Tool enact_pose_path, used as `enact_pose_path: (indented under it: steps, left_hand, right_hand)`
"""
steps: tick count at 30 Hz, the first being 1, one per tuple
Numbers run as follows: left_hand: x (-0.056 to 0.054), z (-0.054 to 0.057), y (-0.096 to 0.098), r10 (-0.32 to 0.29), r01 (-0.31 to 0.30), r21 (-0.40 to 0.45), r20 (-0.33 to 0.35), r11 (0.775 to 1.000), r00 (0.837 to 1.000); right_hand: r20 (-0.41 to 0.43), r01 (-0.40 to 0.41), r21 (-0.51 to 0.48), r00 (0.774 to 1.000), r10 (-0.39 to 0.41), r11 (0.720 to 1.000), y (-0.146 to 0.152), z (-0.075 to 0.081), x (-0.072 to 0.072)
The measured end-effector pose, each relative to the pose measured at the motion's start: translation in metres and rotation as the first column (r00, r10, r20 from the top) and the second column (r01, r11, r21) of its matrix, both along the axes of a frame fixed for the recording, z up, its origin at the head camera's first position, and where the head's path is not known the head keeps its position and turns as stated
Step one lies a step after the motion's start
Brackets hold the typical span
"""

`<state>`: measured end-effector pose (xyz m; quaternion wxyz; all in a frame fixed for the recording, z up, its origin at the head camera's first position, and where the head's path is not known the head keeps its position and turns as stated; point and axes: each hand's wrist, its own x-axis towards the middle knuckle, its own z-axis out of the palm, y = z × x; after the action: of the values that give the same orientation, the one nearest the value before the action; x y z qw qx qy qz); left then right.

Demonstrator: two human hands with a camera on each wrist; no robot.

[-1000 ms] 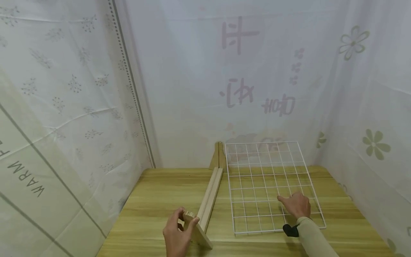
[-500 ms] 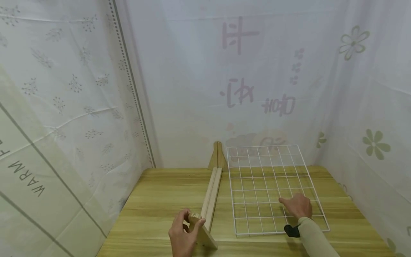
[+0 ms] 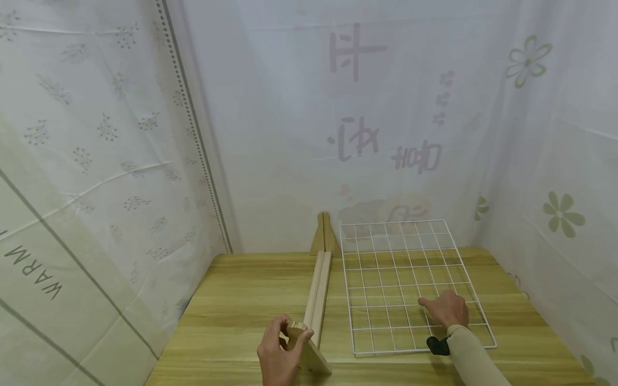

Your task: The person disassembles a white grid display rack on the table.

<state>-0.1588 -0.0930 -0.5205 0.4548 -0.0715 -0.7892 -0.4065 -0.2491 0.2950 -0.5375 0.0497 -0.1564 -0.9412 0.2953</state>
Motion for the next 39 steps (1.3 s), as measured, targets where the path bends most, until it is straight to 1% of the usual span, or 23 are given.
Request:
enact_pose_path:
  steps: [5,11,14,18,25,30,33,39]
  left_hand:
    - [0.000,-0.001,0.002,-0.007,0.007,0.003,-0.003,1.000,1.000]
    - [-0.001,-0.003,0.006,-0.018,0.018,0.001,-0.034,1.000,0.999]
    - [0.000,-0.003,0.008,-0.025,0.026,0.005,-0.039,1.000,0.999]
    - [0.001,-0.004,0.011,-0.028,0.028,0.008,-0.034,1.000,0.999]
    - [0.000,-0.004,0.014,-0.026,0.026,-0.019,-0.001,0.999,1.000]
    - [0.000,-0.005,0.016,-0.036,0.036,-0.007,-0.006,0.999,0.999]
    - [0.000,-0.004,0.018,-0.041,0.041,-0.004,-0.006,0.999,0.999]
    - [0.001,-0.002,0.021,-0.052,0.052,0.004,0.010,0.999,0.999]
  right_hand:
    - [0.024,-0.011,-0.010,1.000,0.012,1.000,0.001,-0.002,0.000]
    - [0.057,-0.013,-0.008,0.998,0.013,1.000,0.003,-0.002,0.000]
    - [0.069,-0.019,-0.009,0.997,0.020,1.000,0.005,-0.002,0.000]
    - [0.081,-0.034,-0.012,0.996,0.035,0.999,0.005,-0.001,0.001]
    - [0.083,-0.031,0.008,0.996,0.030,0.999,0.006,-0.005,0.001]
    - [0.081,-0.044,0.000,0.996,0.044,0.999,0.004,-0.004,0.002]
    - [0.084,-0.048,0.013,0.995,0.047,0.999,0.003,-0.003,0.002]
    - [0.115,-0.061,0.040,0.992,0.056,0.997,0.004,-0.004,0.001]
